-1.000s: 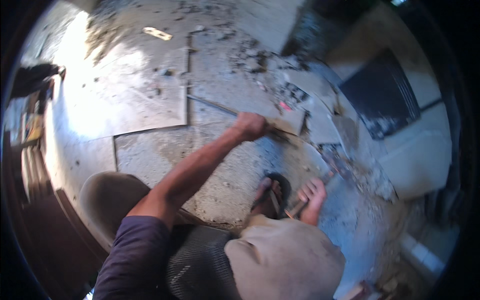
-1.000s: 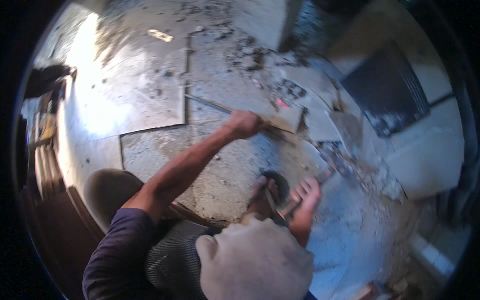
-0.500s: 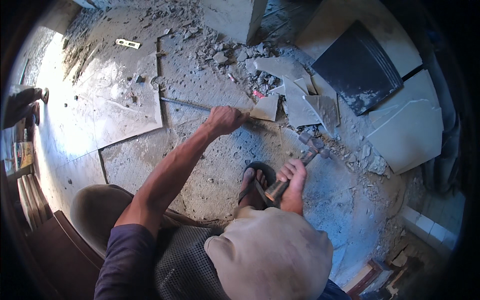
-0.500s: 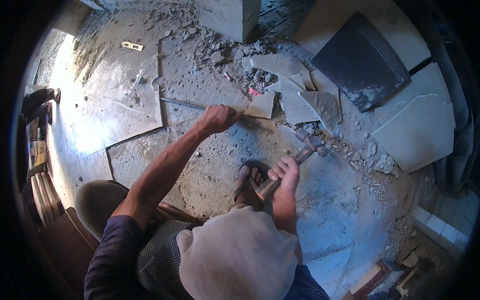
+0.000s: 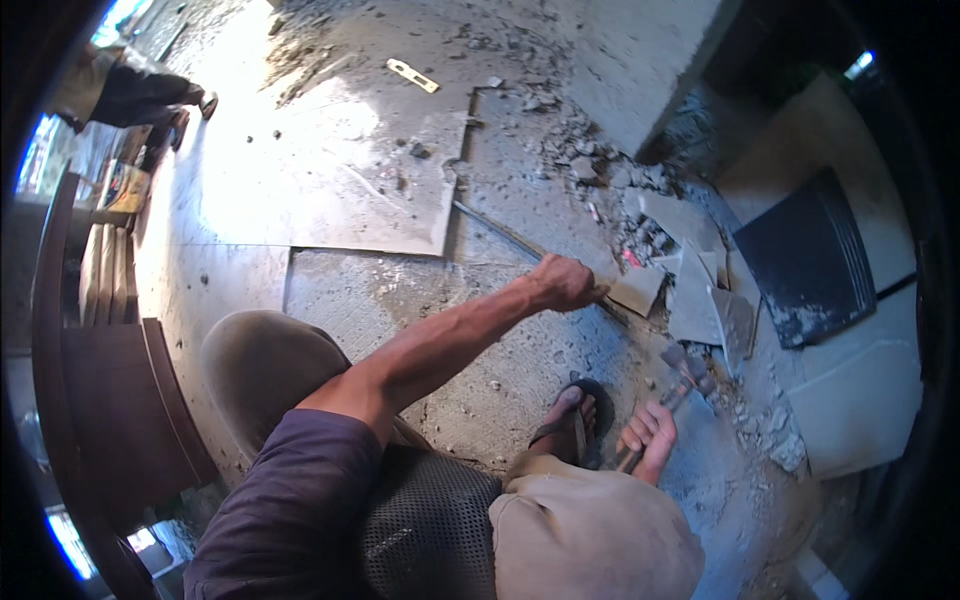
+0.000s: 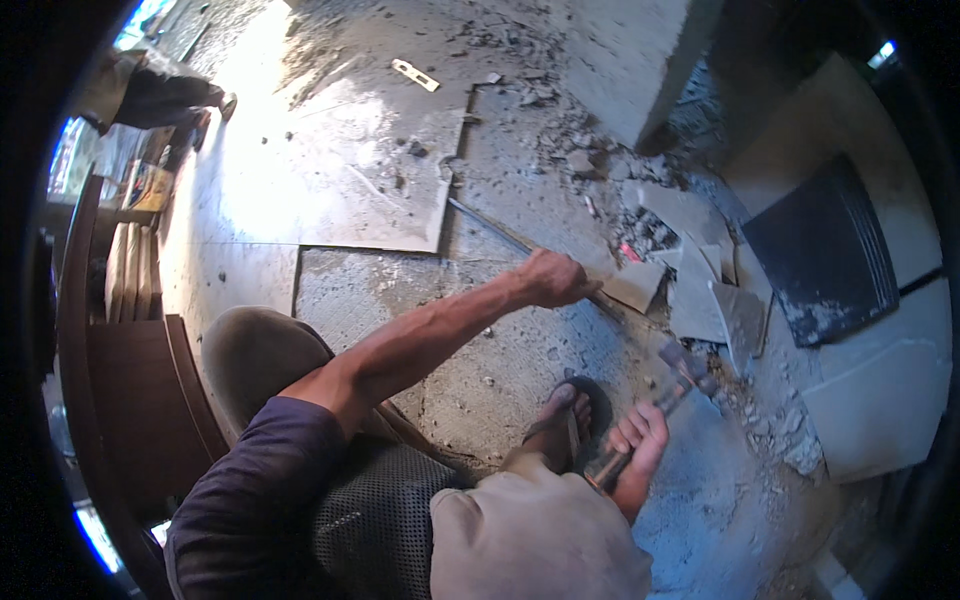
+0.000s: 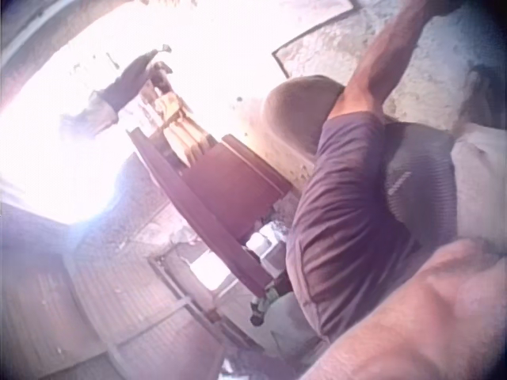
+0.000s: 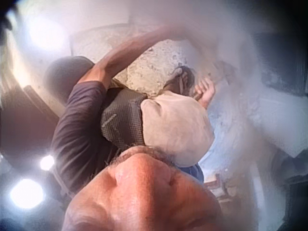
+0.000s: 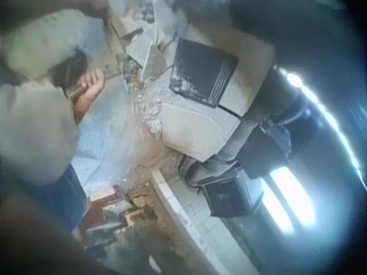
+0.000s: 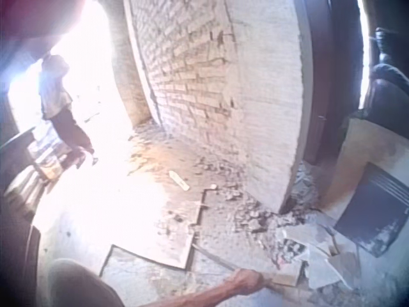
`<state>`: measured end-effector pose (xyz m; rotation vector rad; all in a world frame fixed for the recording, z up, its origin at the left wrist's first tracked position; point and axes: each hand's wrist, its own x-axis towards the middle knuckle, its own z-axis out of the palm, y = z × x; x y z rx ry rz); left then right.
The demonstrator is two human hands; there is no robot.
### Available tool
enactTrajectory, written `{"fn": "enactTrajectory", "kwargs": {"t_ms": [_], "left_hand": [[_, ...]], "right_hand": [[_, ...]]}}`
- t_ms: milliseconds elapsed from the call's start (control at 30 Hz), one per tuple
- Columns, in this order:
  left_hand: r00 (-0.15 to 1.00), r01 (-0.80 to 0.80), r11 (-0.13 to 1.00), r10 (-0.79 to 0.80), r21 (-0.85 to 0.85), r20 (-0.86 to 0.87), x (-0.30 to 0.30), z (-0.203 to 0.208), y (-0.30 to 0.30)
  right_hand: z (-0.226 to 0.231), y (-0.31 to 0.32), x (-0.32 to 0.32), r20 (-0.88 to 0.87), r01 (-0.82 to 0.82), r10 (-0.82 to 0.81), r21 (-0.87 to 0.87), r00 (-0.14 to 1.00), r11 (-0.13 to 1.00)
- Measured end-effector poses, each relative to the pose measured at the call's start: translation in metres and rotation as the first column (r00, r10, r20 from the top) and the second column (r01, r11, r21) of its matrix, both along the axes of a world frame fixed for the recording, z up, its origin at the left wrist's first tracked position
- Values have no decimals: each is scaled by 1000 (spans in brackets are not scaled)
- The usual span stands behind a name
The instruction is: The person uses a hammer and a chisel to break and lift floor tiles from a concrete floor.
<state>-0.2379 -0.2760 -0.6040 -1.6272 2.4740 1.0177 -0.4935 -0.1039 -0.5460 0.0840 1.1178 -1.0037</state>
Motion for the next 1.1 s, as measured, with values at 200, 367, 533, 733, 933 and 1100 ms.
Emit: {"fn": "enactTrajectory", "kwargs": {"t_ms": [200, 367, 533, 733, 933, 1100], "left_hand": [[999, -47, 999, 47, -14, 0, 20, -2, 10], [996, -42, 990, 31, -137, -81, 13, 6, 12], [995, -63, 991, 54, -118, -80, 16, 10, 11], [996, -58, 995, 52, -81, -76, 20, 15, 13], [999, -37, 995, 34, -93, -38, 8, 0, 8], [996, -63, 997, 65, -44, 64, 13, -8, 12]], "right_hand": [[14, 6, 11, -124, 4, 6, 82, 992, 997], [-10, 25, -8, -55, -23, 30, 123, 998, 992], [0, 13, 4, 4, -56, 57, 186, 998, 981], [-11, 15, 3, -51, -59, 67, 137, 996, 989], [-12, 17, -3, -208, -34, 55, 100, 977, 994], [-3, -7, 51, -87, 154, -149, 49, 985, 987]]}}
